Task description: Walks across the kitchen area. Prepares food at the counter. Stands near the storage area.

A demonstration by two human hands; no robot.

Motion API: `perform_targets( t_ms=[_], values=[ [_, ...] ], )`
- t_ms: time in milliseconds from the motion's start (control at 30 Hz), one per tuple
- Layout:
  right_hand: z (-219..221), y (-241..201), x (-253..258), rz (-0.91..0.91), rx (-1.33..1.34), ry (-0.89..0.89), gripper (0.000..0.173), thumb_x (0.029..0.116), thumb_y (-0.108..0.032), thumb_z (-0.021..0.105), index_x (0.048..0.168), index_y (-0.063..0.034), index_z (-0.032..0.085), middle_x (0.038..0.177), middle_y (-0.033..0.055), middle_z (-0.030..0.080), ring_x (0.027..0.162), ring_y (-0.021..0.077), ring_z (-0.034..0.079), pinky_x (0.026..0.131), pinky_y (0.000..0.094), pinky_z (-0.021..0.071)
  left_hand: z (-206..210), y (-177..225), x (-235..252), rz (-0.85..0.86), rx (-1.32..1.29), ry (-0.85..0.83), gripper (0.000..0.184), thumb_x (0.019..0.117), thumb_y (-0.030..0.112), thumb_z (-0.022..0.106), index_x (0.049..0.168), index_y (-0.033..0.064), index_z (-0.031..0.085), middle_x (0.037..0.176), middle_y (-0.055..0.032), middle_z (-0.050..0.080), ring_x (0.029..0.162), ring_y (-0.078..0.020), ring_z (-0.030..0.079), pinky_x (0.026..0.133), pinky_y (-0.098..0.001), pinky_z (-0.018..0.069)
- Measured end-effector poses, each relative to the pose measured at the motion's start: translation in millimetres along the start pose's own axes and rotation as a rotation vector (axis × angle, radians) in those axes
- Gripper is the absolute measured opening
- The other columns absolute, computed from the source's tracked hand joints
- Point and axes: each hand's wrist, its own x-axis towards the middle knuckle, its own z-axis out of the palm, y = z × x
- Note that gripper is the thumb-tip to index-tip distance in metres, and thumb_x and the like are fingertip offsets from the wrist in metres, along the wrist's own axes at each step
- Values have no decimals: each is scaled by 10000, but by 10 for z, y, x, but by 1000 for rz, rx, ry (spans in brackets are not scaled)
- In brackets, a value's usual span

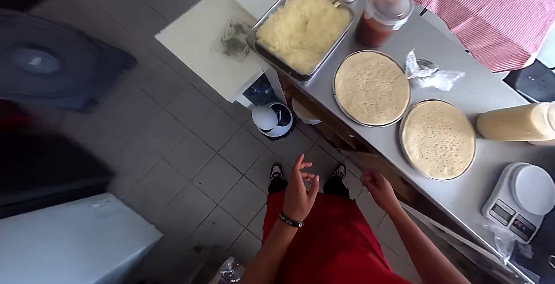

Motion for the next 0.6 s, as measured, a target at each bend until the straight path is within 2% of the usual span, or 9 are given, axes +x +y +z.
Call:
perform_targets(
  t_ms=[100,200,300,367,467,533,600],
  values=[
    [510,-203,556,58,178,180,335,1041,-132,548,1312,64,566,1037,148,691,770,169,685,684,333,600,-386,-670,-90,-220,47,-141,797,946,152,671,1571,-60,225,1360,-243,572,1032,-268,701,858,-402,607],
    [851,-288,1112,40,206,335,333,1076,-169,497,1293,78,556,996,125,686,766,145,673,716,321,596,-704,-1528,-157,-335,92,-238,824,942,172,686,1582,-50,217,1386,-261,562,1057,-320,695,861,-460,601],
    [1004,-206,1646,-81,115,498,342,1091,-223,458,1293,36,554,1001,79,682,809,146,689,770,352,616,-937,-2452,-178,-401,158,-212,824,941,211,664,1582,-49,216,1361,-281,567,1017,-362,694,833,-507,598],
    [1042,-231,1925,-133,43,690,348,1112,-236,397,1242,26,586,923,49,673,762,144,683,739,362,622,-1031,-2987,-230,-450,163,-177,828,953,257,631,1592,-37,197,1361,-295,560,1036,-380,686,841,-519,594],
    [921,-263,2319,-279,-14,991,373,1130,-227,303,1193,-3,594,790,-4,618,637,118,617,629,326,587,-1056,-3591,-335,-491,110,-168,842,960,292,612,1584,-57,167,1357,-320,547,1038,-349,688,825,-464,600],
    [798,-342,2479,-273,21,1126,323,1133,-243,304,1225,-49,546,816,-18,566,651,95,571,645,297,554,-1011,-3872,-411,-490,76,-181,826,976,262,614,1573,-81,157,1345,-347,540,1000,-334,699,810,-427,603],
    [639,-384,2566,-194,84,1187,279,1128,-246,348,1303,-83,492,933,-6,547,763,80,571,742,278,541,-952,-4057,-487,-504,52,-199,816,982,231,612,1565,-100,145,1335,-363,531,987,-321,696,814,-398,597]
  ],
)
